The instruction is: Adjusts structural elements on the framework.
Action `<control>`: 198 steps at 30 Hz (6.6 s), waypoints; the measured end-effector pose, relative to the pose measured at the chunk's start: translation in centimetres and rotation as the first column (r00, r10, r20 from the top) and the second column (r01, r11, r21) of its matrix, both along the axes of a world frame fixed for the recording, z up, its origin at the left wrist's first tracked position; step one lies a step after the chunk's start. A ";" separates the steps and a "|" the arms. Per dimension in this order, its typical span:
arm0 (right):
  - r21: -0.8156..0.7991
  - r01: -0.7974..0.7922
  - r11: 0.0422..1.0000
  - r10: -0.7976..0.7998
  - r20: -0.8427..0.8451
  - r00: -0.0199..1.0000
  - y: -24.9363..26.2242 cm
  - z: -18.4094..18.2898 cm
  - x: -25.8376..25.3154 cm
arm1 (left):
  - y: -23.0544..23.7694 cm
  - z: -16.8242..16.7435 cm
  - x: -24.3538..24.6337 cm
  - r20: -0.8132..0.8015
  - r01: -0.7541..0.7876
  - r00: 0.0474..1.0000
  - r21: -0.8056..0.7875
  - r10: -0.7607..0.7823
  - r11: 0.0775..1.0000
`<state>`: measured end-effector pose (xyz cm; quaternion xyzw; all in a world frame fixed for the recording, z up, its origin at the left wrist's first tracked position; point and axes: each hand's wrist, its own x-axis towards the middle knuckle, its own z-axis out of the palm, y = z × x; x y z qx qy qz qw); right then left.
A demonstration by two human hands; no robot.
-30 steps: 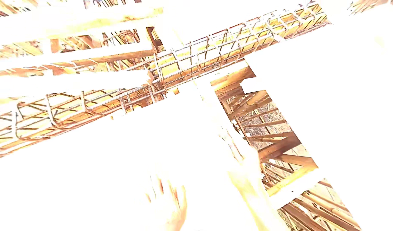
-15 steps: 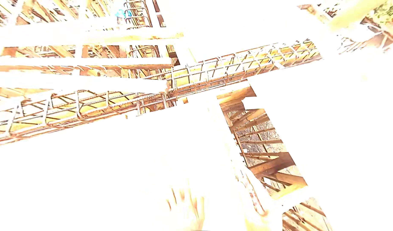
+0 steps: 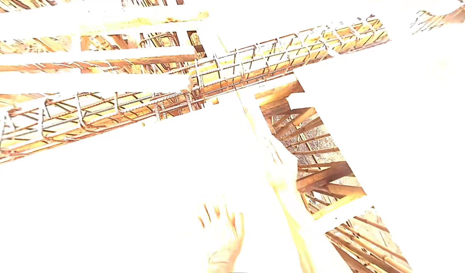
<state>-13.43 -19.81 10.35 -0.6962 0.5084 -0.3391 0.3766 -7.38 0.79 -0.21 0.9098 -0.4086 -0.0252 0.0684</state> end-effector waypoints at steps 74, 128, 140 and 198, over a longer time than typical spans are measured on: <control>-0.053 0.009 0.999 -0.011 -0.032 0.999 2.1 -0.2 -0.6 | -0.1 0.2 0.7 -0.064 0.023 0.998 0.038 -0.020 0.999; -0.083 -0.035 0.996 0.031 -0.049 0.998 6.5 3.1 -6.7 | 0.3 0.3 0.3 -0.085 0.017 0.996 0.032 -0.014 0.999; -0.106 -0.023 0.994 0.011 -0.108 0.994 6.5 2.6 -5.4 | 0.3 0.1 0.2 -0.077 0.008 0.997 0.041 -0.005 0.999; -0.070 0.046 0.996 -0.048 -0.036 0.998 4.3 -1.1 -2.6 | 0.4 0.1 0.3 -0.065 0.005 0.998 0.081 0.000 0.997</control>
